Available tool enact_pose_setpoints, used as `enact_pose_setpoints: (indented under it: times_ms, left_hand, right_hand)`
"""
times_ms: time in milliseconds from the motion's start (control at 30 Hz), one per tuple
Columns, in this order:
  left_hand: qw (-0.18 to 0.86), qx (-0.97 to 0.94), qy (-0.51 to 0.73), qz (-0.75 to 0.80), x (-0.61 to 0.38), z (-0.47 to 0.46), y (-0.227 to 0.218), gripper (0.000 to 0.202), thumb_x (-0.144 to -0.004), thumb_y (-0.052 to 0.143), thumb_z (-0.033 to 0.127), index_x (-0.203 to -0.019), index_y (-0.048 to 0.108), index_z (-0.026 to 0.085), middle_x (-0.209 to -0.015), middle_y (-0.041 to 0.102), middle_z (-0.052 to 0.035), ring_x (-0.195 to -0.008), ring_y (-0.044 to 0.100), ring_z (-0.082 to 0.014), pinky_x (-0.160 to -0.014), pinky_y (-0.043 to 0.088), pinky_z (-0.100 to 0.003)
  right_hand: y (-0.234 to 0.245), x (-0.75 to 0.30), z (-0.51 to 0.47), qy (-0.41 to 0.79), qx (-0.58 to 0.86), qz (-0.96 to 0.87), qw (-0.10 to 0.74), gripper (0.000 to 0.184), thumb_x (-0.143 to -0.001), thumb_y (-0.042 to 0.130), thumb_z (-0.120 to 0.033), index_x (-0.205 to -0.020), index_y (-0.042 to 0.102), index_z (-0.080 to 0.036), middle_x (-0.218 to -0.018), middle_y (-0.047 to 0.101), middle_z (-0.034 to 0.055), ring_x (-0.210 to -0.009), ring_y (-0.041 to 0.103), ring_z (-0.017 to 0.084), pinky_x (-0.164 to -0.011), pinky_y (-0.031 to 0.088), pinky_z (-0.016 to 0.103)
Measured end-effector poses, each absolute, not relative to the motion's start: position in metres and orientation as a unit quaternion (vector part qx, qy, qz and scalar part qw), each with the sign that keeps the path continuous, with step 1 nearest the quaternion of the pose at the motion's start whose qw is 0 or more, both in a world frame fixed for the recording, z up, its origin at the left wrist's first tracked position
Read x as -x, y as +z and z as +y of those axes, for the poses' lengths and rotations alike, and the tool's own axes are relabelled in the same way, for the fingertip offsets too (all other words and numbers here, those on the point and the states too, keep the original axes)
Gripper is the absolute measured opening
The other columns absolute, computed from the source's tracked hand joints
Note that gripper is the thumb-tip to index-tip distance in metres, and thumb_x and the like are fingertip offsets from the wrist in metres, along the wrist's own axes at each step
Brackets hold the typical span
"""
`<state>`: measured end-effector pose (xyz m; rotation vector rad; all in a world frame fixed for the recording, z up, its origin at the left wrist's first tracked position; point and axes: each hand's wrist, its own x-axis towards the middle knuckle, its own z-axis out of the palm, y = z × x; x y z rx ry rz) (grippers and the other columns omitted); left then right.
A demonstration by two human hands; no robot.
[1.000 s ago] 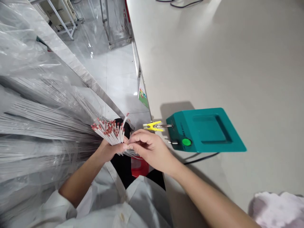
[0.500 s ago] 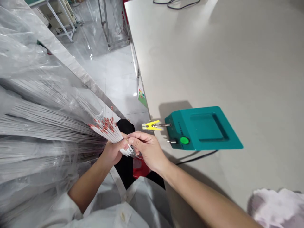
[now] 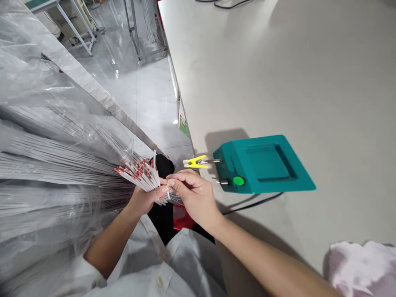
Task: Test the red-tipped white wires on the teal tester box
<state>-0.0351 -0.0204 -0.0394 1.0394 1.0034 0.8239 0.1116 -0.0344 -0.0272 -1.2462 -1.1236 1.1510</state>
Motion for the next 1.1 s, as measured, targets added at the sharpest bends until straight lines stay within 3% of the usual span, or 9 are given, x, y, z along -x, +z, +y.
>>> enact_pose_setpoints:
  times_ms: [233,333,467,600,667,767,900,1000,1100]
  left_hand:
    - [0.617,-0.477,0.352,0.517,0.028,-0.021,-0.024,0.019,-0.069,0.064,0.032,-0.068,0.065,0.013,-0.049,0.052,0.0018,-0.047,0.046,-0.0087,-0.048,0.036,-0.024]
    - [0.606,-0.484,0.347,0.528,0.026,-0.022,-0.02,0.017,-0.07,0.061,0.029,-0.065,0.064,0.013,-0.047,0.049,0.0026,-0.046,0.044,-0.0083,-0.048,0.035,-0.023]
    - [0.6,-0.502,0.325,0.532,0.024,-0.023,-0.015,0.017,-0.07,0.058,0.024,-0.057,0.061,0.013,-0.047,0.047,0.0023,-0.048,0.044,-0.0085,-0.049,0.036,-0.022]
    - [0.598,-0.497,0.317,0.543,0.023,-0.023,-0.01,0.017,-0.069,0.057,0.021,-0.055,0.06,0.013,-0.047,0.048,0.0018,-0.049,0.044,-0.0084,-0.05,0.036,-0.022]
    - [0.603,-0.488,0.317,0.546,0.023,-0.022,-0.011,0.015,-0.07,0.058,0.022,-0.058,0.061,0.012,-0.048,0.049,0.0012,-0.049,0.045,-0.0088,-0.05,0.036,-0.022]
    - [0.603,-0.472,0.331,0.551,0.025,-0.022,-0.016,0.014,-0.07,0.06,0.025,-0.066,0.065,0.012,-0.049,0.052,0.001,-0.049,0.046,-0.0087,-0.049,0.037,-0.022]
    - [0.599,-0.451,0.353,0.56,0.029,-0.021,-0.019,0.014,-0.069,0.061,0.025,-0.069,0.065,0.012,-0.048,0.052,0.0017,-0.046,0.045,-0.0081,-0.047,0.036,-0.021]
    - [0.601,-0.461,0.351,0.551,0.028,-0.022,-0.018,0.014,-0.068,0.062,0.026,-0.066,0.064,0.012,-0.048,0.051,0.0019,-0.047,0.045,-0.0082,-0.048,0.036,-0.021]
    - [0.602,-0.486,0.345,0.532,0.025,-0.023,-0.016,0.018,-0.07,0.061,0.027,-0.06,0.062,0.013,-0.049,0.049,0.0019,-0.05,0.045,-0.0086,-0.05,0.037,-0.022]
  right_hand:
    - [-0.029,-0.114,-0.035,0.358,0.546,-0.574,0.495,0.01,-0.08,0.058,-0.023,-0.073,0.065,-0.02,-0.071,0.064,0.0028,-0.065,0.059,0.013,-0.058,0.049,0.027]
    - [-0.029,-0.119,-0.034,0.219,0.524,-0.686,0.455,0.011,-0.082,0.053,-0.017,-0.078,0.063,-0.018,-0.075,0.064,0.0045,-0.069,0.059,0.013,-0.062,0.048,0.025]
    - [-0.03,-0.127,-0.033,-0.011,0.482,-0.801,0.356,0.015,-0.08,0.049,-0.011,-0.083,0.063,-0.016,-0.08,0.064,0.0057,-0.064,0.058,0.012,-0.056,0.045,0.023]
    - [-0.028,-0.13,-0.032,-0.123,0.441,-0.844,0.281,0.02,-0.077,0.045,-0.008,-0.082,0.063,-0.014,-0.08,0.066,0.0058,-0.062,0.057,0.012,-0.057,0.043,0.025]
    - [-0.026,-0.131,-0.031,-0.109,0.439,-0.855,0.255,0.021,-0.077,0.043,-0.008,-0.08,0.062,-0.015,-0.08,0.066,0.0054,-0.062,0.057,0.013,-0.057,0.042,0.025]
    - [-0.024,-0.132,-0.031,0.019,0.488,-0.835,0.253,0.019,-0.08,0.043,-0.01,-0.078,0.06,-0.017,-0.08,0.064,0.0042,-0.062,0.058,0.012,-0.052,0.041,0.023]
    - [-0.022,-0.131,-0.031,0.199,0.518,-0.758,0.343,0.015,-0.086,0.043,-0.016,-0.087,0.058,-0.018,-0.079,0.062,0.0043,-0.069,0.059,0.013,-0.059,0.046,0.024]
    - [-0.02,-0.128,-0.032,0.248,0.51,-0.715,0.408,0.013,-0.084,0.05,-0.022,-0.094,0.058,-0.019,-0.083,0.065,0.0045,-0.073,0.06,0.015,-0.063,0.048,0.026]
    - [-0.018,-0.125,-0.032,0.276,0.52,-0.693,0.416,0.009,-0.08,0.057,-0.026,-0.086,0.06,-0.019,-0.081,0.065,0.004,-0.07,0.06,0.014,-0.061,0.048,0.025]
